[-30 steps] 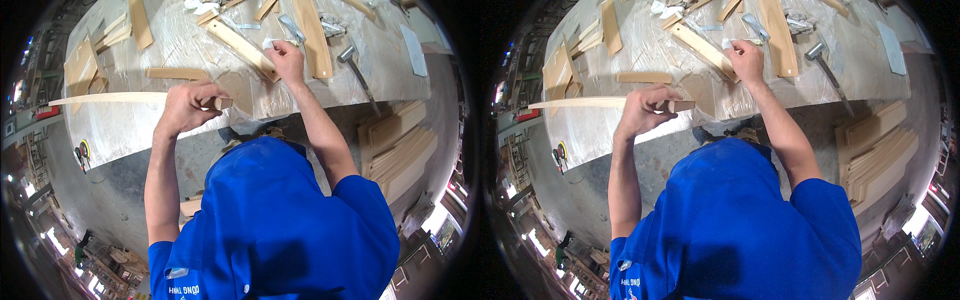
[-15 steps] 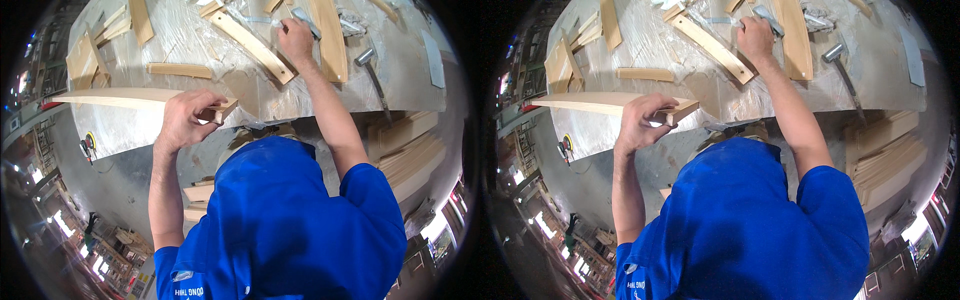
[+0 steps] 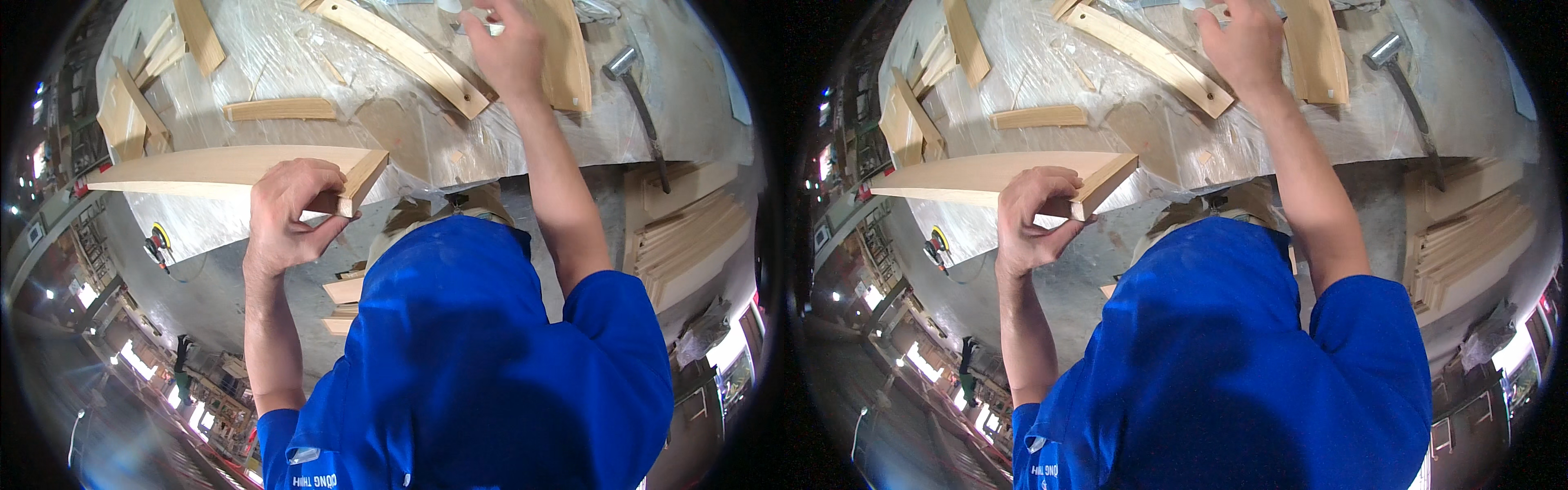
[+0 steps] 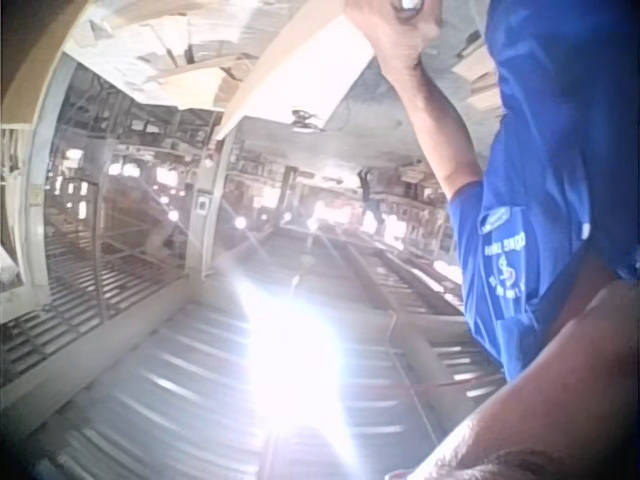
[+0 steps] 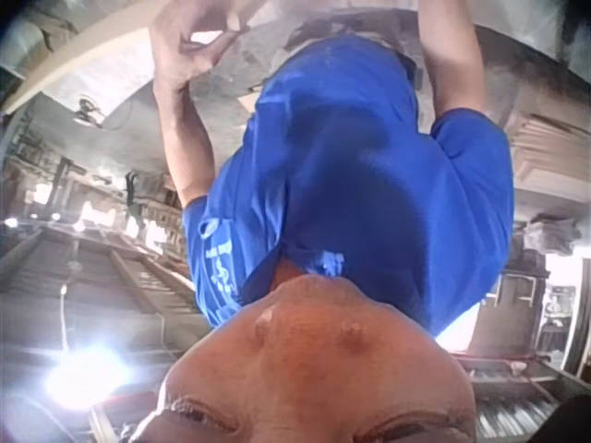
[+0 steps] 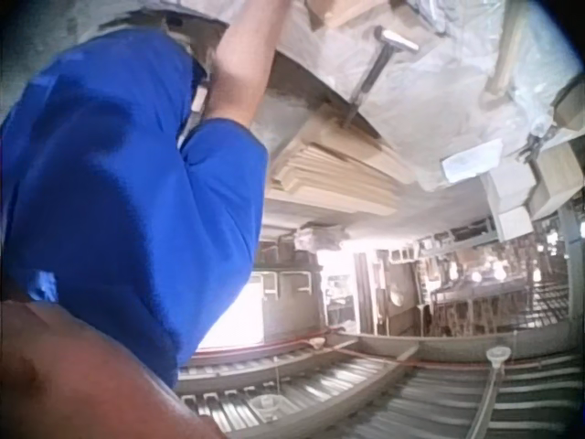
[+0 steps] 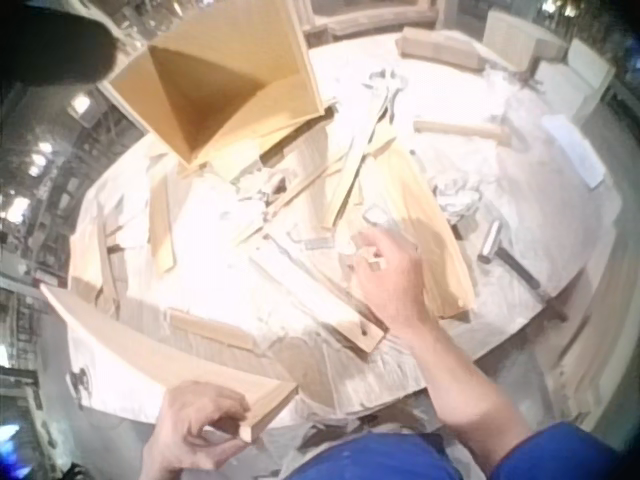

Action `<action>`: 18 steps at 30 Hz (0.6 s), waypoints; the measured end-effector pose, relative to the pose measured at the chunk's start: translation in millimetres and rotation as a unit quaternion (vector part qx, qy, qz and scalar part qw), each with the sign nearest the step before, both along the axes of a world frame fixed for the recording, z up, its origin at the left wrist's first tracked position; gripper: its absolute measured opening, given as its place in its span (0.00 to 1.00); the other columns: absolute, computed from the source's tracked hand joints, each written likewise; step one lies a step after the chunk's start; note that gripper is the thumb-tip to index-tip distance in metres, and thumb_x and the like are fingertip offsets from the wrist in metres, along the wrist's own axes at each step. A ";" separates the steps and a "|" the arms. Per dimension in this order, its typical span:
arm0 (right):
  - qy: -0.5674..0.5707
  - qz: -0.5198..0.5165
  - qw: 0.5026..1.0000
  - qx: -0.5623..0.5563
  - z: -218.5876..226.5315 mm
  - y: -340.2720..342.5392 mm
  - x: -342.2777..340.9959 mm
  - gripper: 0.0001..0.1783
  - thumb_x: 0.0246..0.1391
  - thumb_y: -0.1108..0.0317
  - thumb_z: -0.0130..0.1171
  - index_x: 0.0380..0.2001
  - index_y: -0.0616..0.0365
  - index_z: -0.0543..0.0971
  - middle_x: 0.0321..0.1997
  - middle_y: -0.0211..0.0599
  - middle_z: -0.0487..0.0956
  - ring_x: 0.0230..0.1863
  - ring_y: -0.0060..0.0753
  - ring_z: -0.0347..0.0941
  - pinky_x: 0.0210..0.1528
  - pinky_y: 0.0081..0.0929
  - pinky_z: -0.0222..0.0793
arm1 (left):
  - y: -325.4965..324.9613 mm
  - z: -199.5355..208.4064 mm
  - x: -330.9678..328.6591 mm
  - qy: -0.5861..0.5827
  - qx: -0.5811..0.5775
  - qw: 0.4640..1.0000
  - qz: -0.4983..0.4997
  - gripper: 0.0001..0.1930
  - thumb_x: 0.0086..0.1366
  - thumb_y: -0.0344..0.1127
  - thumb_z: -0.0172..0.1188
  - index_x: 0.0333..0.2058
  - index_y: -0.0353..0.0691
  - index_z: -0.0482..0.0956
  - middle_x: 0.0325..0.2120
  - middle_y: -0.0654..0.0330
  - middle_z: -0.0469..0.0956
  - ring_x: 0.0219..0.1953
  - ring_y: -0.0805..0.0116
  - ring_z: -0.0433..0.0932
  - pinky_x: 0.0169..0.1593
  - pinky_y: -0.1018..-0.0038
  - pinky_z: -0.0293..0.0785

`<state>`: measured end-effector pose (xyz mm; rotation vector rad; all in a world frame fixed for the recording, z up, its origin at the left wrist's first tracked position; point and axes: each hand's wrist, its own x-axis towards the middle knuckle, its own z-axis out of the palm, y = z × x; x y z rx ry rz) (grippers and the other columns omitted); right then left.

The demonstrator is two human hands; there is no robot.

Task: The person applies glue to the edges of small wooden strips and attaches them to a larger wooden panel. They press the pieces together, inspect the alignment, and continue assembling additional strips onto the panel.

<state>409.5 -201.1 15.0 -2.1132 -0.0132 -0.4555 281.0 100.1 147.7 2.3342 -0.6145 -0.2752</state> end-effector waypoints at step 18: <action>-0.067 0.305 0.932 0.182 55.2 69.3 -144.6 0.16 0.47 0.80 0.76 0.41 0.59 0.89 0.42 0.33 0.86 0.38 0.40 0.80 0.39 0.34 0.78 | 1.8 -6.7 -2.0 -0.048 -0.027 0.998 -0.001 0.21 0.40 0.28 0.80 0.36 0.42 0.82 0.34 0.60 0.86 0.34 0.57 0.86 0.41 0.64 0.78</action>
